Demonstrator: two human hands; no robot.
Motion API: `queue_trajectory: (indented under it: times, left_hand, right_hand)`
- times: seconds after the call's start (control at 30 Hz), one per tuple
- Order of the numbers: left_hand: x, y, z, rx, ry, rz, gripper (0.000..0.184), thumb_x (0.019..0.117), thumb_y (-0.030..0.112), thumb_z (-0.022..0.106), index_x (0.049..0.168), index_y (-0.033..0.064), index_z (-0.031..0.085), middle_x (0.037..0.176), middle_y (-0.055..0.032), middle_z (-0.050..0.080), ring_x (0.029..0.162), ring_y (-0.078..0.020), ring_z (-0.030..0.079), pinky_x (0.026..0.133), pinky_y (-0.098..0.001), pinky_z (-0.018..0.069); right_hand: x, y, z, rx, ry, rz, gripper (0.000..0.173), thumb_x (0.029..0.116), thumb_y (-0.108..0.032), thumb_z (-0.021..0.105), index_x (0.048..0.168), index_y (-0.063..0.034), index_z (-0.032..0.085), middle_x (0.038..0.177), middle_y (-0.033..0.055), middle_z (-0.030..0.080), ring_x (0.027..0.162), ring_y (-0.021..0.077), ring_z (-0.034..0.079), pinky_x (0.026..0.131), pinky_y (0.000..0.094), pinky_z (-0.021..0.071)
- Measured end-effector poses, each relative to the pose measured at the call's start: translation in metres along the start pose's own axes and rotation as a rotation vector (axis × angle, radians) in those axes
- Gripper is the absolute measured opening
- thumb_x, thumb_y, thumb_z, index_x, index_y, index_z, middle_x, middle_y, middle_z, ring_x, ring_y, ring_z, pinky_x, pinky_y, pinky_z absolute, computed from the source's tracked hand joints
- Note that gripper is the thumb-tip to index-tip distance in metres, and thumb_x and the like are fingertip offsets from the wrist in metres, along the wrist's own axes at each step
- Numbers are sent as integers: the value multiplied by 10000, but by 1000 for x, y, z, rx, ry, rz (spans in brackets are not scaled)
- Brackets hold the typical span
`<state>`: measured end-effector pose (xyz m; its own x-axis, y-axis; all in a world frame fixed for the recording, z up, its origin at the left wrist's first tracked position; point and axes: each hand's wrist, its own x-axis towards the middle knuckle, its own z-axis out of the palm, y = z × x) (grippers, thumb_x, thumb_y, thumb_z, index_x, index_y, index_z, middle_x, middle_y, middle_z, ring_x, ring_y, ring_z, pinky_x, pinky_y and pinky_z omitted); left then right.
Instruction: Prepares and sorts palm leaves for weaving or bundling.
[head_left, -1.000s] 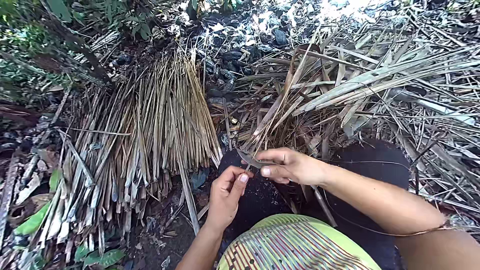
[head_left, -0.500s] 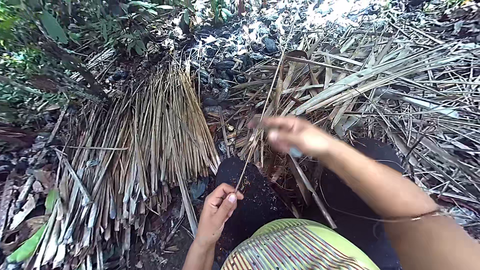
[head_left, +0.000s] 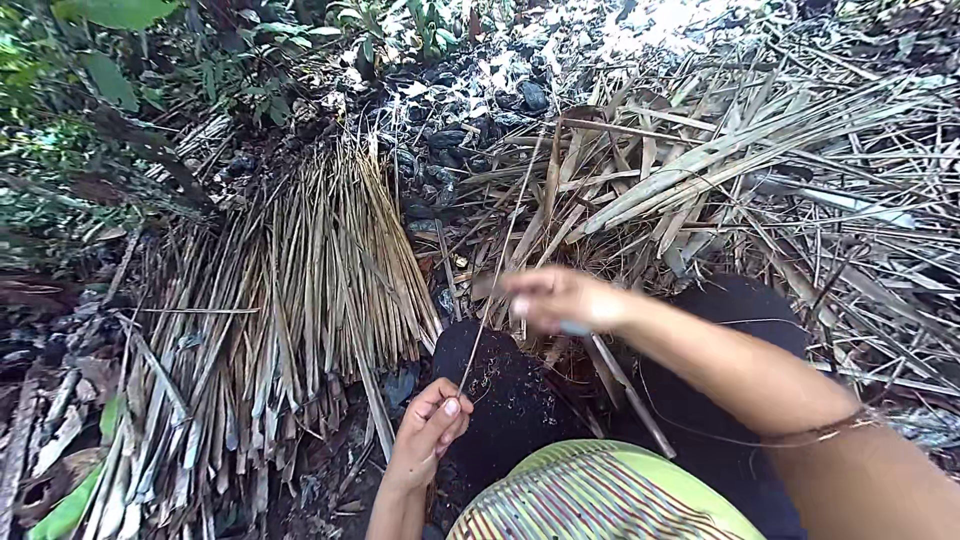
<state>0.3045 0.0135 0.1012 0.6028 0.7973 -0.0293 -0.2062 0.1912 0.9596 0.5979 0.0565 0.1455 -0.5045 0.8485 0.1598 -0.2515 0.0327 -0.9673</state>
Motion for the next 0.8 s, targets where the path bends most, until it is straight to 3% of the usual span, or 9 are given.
queue_trajectory:
  times: [0.1,0.2,0.3,0.37,0.5,0.6,0.73,0.8]
  left_hand:
    - [-10,-11,-8,-8,-18,-44,145,993,362,642,994,247,730,612,186,520,516,107,455,496,-70,377]
    - [-5,-12,-1,94,50,-12,232,1011,390,611,1056,217,758,652,146,599,540,88,515,508,-79,429]
    - [11,-5,15,208,149,94,206,1023,339,601,1016,191,744,644,159,553,540,87,483,503,-80,401]
    - [19,-3,23,227,180,140,178,1028,300,598,1009,187,734,649,167,540,539,91,463,500,-79,379]
    - [22,-2,27,161,169,137,127,1004,300,637,991,221,736,660,173,562,538,97,447,500,-83,367]
    - [11,-2,18,140,62,100,163,1014,359,611,979,244,722,622,190,500,531,109,431,503,-74,359]
    - [-7,-11,2,78,9,47,169,1015,362,610,985,244,727,604,189,480,518,108,414,501,-74,351]
    - [-8,-14,1,60,33,32,175,1010,362,616,979,235,732,595,183,475,510,103,412,495,-76,348]
  right_hand:
    - [9,-30,-54,35,227,-271,366,1037,-134,430,1384,-90,537,642,-162,484,520,-51,451,509,135,417]
    - [6,-30,-51,13,264,-280,361,1023,-131,456,1374,-104,537,645,-152,489,509,-39,451,496,146,420]
    - [-2,-3,-11,6,184,-105,392,1002,-154,512,1387,-102,571,685,-89,544,497,-24,443,468,146,407]
    - [-8,18,14,-49,60,10,386,1010,-142,526,1387,-64,559,716,-81,558,543,-44,453,512,138,404]
    - [-16,33,39,-122,-182,83,423,1046,-127,522,1447,7,513,930,23,643,622,-62,431,550,123,363]
    - [-10,4,12,-157,18,5,388,1029,-120,518,1389,19,560,806,-59,596,597,-84,425,551,107,365]
    - [10,-41,-61,-94,331,-291,419,1035,-121,443,1448,-63,489,680,-146,506,537,-46,457,522,137,427]
    - [13,-44,-69,-13,358,-350,433,1042,-112,420,1474,-90,441,635,-147,469,508,-20,462,505,159,442]
